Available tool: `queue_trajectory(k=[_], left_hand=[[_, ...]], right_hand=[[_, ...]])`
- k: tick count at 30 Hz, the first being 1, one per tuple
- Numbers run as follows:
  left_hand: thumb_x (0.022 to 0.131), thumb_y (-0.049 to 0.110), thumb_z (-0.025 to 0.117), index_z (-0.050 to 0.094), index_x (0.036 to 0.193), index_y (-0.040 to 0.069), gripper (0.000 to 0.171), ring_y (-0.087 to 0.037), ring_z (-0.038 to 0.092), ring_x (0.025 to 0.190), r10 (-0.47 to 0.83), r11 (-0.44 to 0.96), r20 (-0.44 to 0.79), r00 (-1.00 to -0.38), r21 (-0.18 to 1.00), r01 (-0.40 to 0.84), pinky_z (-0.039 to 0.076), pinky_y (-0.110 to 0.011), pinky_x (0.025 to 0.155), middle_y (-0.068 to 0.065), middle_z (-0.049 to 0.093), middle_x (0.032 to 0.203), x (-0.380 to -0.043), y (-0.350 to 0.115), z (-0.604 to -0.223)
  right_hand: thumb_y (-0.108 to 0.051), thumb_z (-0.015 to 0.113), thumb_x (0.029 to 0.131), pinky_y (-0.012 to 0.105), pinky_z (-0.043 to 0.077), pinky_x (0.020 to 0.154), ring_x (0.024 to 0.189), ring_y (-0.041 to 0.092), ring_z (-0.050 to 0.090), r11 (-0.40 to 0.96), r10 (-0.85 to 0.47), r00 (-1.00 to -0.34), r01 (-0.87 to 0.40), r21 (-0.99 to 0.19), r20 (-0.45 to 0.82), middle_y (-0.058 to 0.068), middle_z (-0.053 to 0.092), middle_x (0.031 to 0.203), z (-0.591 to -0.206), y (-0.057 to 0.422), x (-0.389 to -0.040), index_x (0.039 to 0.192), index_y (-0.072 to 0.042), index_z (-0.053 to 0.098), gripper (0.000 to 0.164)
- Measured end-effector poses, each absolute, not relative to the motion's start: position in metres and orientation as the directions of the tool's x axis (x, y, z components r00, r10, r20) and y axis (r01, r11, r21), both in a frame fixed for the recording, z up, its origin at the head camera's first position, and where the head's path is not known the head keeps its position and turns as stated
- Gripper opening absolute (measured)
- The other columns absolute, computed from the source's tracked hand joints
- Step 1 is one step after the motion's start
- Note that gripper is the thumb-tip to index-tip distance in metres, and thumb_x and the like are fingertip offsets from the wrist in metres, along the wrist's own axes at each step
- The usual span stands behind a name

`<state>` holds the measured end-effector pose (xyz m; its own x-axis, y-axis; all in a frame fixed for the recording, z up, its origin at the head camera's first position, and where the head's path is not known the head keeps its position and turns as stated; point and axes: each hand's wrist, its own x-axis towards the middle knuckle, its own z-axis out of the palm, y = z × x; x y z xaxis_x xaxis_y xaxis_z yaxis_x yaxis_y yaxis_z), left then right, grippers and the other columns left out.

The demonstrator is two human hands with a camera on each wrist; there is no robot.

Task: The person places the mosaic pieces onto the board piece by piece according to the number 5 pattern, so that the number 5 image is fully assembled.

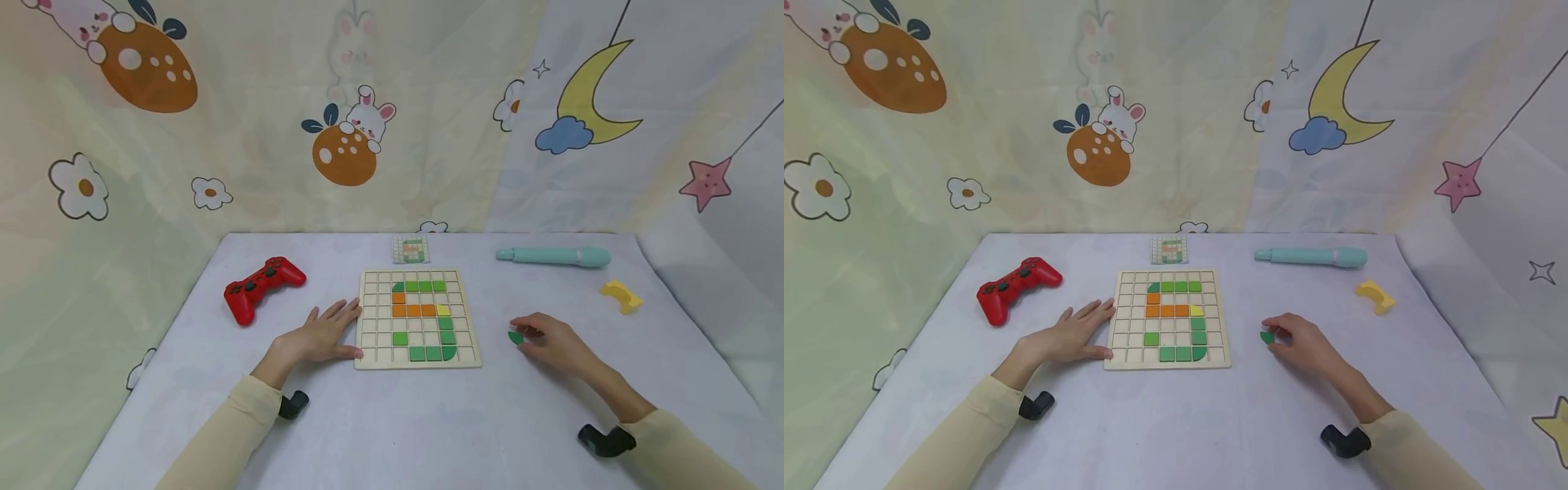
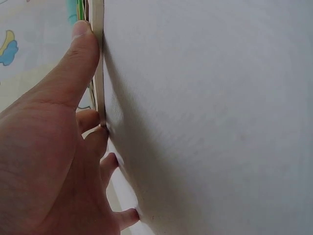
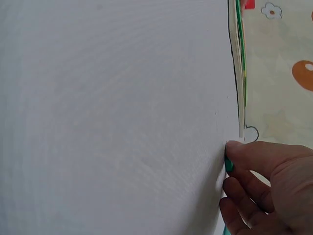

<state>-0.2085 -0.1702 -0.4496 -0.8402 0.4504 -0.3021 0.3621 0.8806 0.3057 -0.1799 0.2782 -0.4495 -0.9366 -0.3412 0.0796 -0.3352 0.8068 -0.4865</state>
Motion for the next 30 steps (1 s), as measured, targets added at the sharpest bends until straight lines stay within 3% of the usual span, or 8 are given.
queue_trajectory(k=[14,24,30], left_hand=[[0.083,0.060,0.065,0.018,0.156,0.022,0.095,-0.025,0.005,0.152,0.455,0.878,-0.298,-0.839,0.305,0.368,0.007,-0.067,0.116,0.003,0.009,0.165,-0.209,-0.171,-0.451],[0.083,0.060,0.065,0.019,0.156,0.021,0.095,-0.027,0.006,0.152,0.447,0.884,-0.302,-0.842,0.295,0.364,0.007,-0.067,0.116,0.002,0.011,0.165,-0.210,-0.170,-0.452],[0.083,0.059,0.066,0.018,0.156,0.022,0.096,-0.026,0.006,0.152,0.435,0.891,-0.311,-0.845,0.284,0.354,0.007,-0.067,0.116,0.003,0.010,0.165,-0.210,-0.170,-0.451]], right_hand=[[-0.003,0.072,0.081,0.040,0.055,0.085,0.094,0.020,0.061,0.778,-0.361,-0.929,-0.346,-0.524,0.078,0.006,0.067,0.106,-0.444,0.250,-0.189,0.123,-0.005,0.063,0.043],[-0.006,0.073,0.083,0.036,0.056,0.083,0.091,0.018,0.061,0.681,-0.508,-0.857,-0.462,-0.568,0.088,0.005,0.067,0.104,-0.439,0.189,-0.193,0.120,-0.002,0.064,0.039],[-0.012,0.074,0.084,0.026,0.053,0.078,0.086,0.012,0.056,0.665,-0.573,-0.815,-0.526,-0.530,0.090,0.000,0.066,0.101,-0.442,0.150,-0.190,0.117,-0.006,0.067,0.035]])
